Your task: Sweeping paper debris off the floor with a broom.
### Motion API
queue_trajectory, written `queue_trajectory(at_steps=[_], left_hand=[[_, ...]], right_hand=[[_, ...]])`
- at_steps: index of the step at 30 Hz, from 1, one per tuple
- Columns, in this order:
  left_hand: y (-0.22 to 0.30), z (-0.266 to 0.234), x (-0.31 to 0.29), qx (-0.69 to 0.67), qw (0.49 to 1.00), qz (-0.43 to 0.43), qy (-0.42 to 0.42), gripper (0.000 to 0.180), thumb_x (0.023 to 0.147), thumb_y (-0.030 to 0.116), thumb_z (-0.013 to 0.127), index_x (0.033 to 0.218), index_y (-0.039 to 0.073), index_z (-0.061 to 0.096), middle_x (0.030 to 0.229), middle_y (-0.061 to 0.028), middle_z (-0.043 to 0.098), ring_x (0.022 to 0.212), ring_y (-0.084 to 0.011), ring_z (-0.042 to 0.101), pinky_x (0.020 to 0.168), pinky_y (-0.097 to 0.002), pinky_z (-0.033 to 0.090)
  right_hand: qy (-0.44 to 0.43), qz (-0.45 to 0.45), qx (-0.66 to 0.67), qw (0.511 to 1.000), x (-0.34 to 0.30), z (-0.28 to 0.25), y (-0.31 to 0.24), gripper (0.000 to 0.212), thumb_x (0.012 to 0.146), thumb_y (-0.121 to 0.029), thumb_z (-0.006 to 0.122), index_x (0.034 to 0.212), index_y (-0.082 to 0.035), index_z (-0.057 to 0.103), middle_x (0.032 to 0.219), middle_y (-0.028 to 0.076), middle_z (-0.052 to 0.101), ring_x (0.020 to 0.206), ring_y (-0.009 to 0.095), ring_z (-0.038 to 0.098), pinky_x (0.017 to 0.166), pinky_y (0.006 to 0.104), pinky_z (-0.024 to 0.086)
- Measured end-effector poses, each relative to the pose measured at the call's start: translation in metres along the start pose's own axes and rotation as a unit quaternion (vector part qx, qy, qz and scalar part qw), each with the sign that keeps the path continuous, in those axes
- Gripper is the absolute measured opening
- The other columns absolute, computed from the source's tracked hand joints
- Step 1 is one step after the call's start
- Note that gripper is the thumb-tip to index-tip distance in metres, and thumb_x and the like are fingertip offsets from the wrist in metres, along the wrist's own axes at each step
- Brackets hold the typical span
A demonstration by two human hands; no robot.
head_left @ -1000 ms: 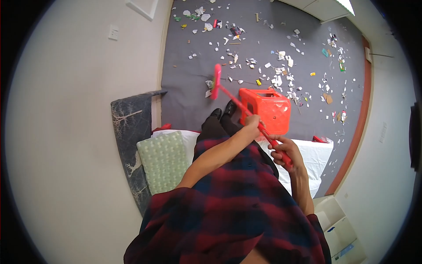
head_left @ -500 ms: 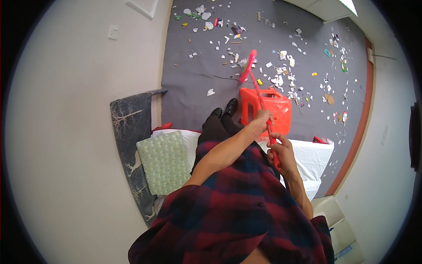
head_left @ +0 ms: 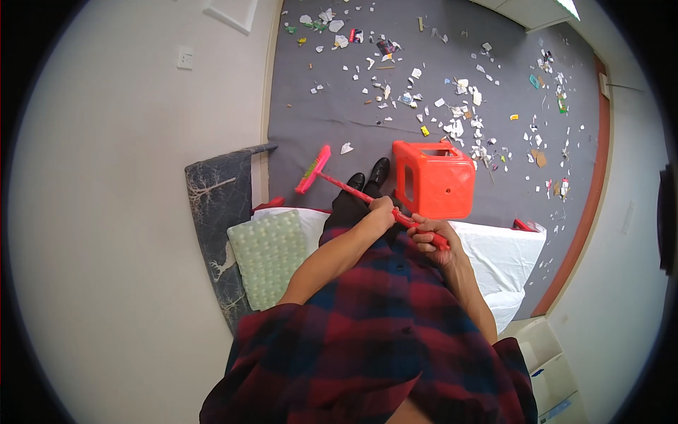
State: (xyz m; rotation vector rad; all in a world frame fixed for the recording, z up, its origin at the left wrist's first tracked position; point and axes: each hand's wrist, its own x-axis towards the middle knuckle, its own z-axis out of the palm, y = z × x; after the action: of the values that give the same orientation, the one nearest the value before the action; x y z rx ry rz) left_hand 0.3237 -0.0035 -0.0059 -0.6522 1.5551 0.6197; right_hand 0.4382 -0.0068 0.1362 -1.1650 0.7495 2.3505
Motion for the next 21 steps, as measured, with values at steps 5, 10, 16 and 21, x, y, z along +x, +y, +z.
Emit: queue_trajectory(at_steps=[5,10,16,21], left_hand=[[-0.012,0.015,0.002,0.052,0.996,0.008,-0.076,0.010,0.078,-0.002,0.043,0.070,0.004,0.046,0.052,-0.0050,0.040,0.038,-0.0165,0.040,0.035,-0.0318,0.035],[-0.018,0.048,-0.045,0.100,0.964,-0.002,-0.245,0.003,0.076,-0.001,0.048,0.074,0.001,0.047,0.051,-0.0062,0.042,0.038,-0.0179,0.044,0.034,-0.0330,0.037],[-0.017,0.010,-0.033,0.062,0.984,0.065,-0.155,0.009,0.076,-0.002,0.050,0.074,0.004,0.044,0.054,-0.0055,0.041,0.040,-0.0176,0.041,0.035,-0.0328,0.037],[-0.007,-0.033,-0.003,-0.036,0.997,0.030,0.066,0.010,0.080,-0.001,0.040,0.087,-0.001,0.047,0.059,-0.0093,0.045,0.039,-0.0180,0.042,0.036,-0.0302,0.038]], right_hand=[[0.046,-0.101,-0.159,0.981,-0.041,0.027,0.026,0.038,0.078,0.006,0.047,0.113,-0.004,0.040,0.077,0.010,0.051,0.046,0.009,0.043,0.036,0.0209,0.030],[0.099,-0.270,-0.271,0.919,-0.066,0.020,0.055,0.032,0.077,0.006,0.046,0.106,-0.006,0.041,0.078,0.009,0.052,0.045,0.011,0.043,0.036,0.0214,0.032],[0.037,-0.156,-0.204,0.966,-0.069,0.016,0.037,0.035,0.078,0.006,0.043,0.111,-0.005,0.042,0.080,0.012,0.051,0.044,0.008,0.041,0.036,0.0208,0.031],[-0.076,0.036,0.061,0.995,-0.013,-0.003,0.019,0.033,0.080,0.007,0.042,0.110,-0.006,0.039,0.082,0.012,0.046,0.045,0.006,0.039,0.034,0.0194,0.025]])
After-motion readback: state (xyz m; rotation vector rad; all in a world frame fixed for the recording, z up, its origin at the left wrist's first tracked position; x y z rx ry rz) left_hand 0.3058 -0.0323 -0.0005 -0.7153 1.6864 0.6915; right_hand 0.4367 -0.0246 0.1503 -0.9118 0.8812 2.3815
